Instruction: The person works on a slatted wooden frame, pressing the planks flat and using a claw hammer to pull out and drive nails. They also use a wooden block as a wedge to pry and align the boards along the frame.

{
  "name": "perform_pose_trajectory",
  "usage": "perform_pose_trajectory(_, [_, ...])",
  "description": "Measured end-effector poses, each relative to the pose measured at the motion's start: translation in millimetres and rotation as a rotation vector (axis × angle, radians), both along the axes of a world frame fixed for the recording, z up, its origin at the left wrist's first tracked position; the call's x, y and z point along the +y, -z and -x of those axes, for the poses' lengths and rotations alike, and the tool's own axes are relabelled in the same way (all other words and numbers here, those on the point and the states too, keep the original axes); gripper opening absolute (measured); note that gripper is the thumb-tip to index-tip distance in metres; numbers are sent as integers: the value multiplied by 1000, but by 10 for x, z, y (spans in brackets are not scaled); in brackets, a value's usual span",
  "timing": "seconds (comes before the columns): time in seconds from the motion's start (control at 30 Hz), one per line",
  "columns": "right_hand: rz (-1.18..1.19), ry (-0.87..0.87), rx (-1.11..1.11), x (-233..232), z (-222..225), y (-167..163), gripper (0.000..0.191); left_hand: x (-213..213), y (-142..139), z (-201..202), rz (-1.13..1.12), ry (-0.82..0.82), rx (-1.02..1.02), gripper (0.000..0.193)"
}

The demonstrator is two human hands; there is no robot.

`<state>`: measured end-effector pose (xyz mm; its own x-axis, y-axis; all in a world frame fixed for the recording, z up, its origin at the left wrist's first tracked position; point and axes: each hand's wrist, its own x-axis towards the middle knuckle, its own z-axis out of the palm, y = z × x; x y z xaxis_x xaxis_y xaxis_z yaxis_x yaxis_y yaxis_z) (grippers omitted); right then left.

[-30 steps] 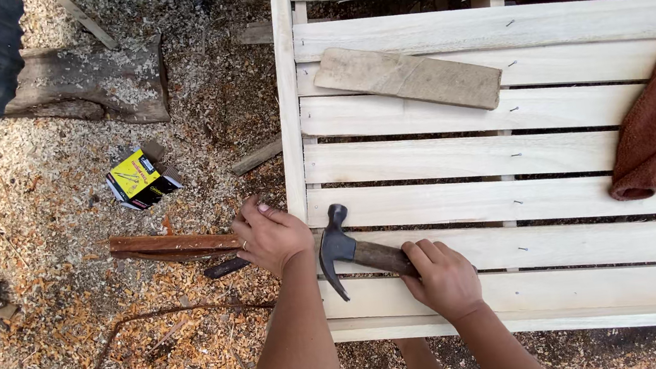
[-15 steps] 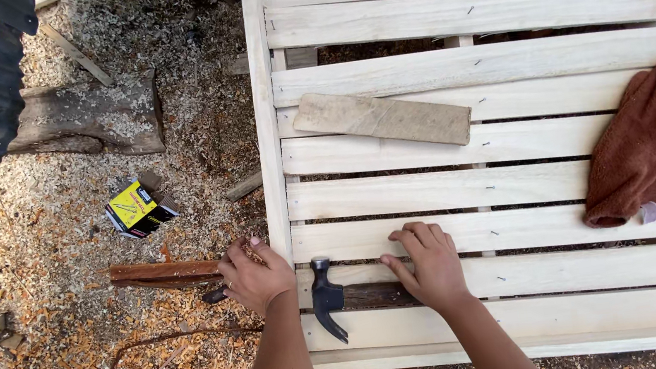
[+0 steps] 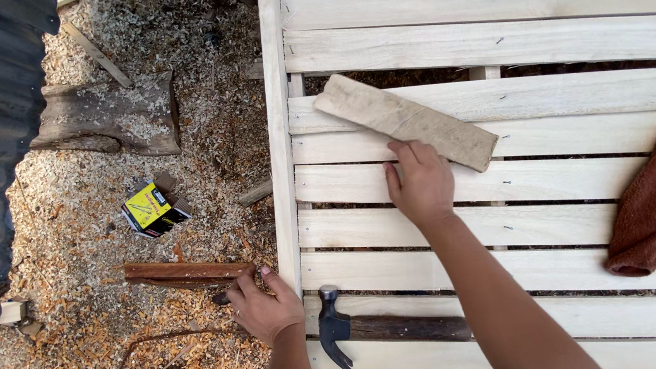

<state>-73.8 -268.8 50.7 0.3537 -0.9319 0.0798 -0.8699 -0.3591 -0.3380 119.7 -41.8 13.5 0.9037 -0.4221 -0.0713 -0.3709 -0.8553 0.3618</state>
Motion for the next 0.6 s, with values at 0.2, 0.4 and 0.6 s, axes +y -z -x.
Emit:
perform_pose_trajectory(0.2, [200, 116, 120, -406, 323, -299, 86, -22, 3, -4, -8, 29, -21, 36])
perform_pose_trajectory(0.4, [-186, 100, 180, -92, 624, -522, 76, -17, 35, -26, -21, 23, 20, 32])
perform_pose_trajectory(0.6, [-431, 75, -39, 444, 860, -989, 54, -31, 18, -15, -9, 43, -9, 32])
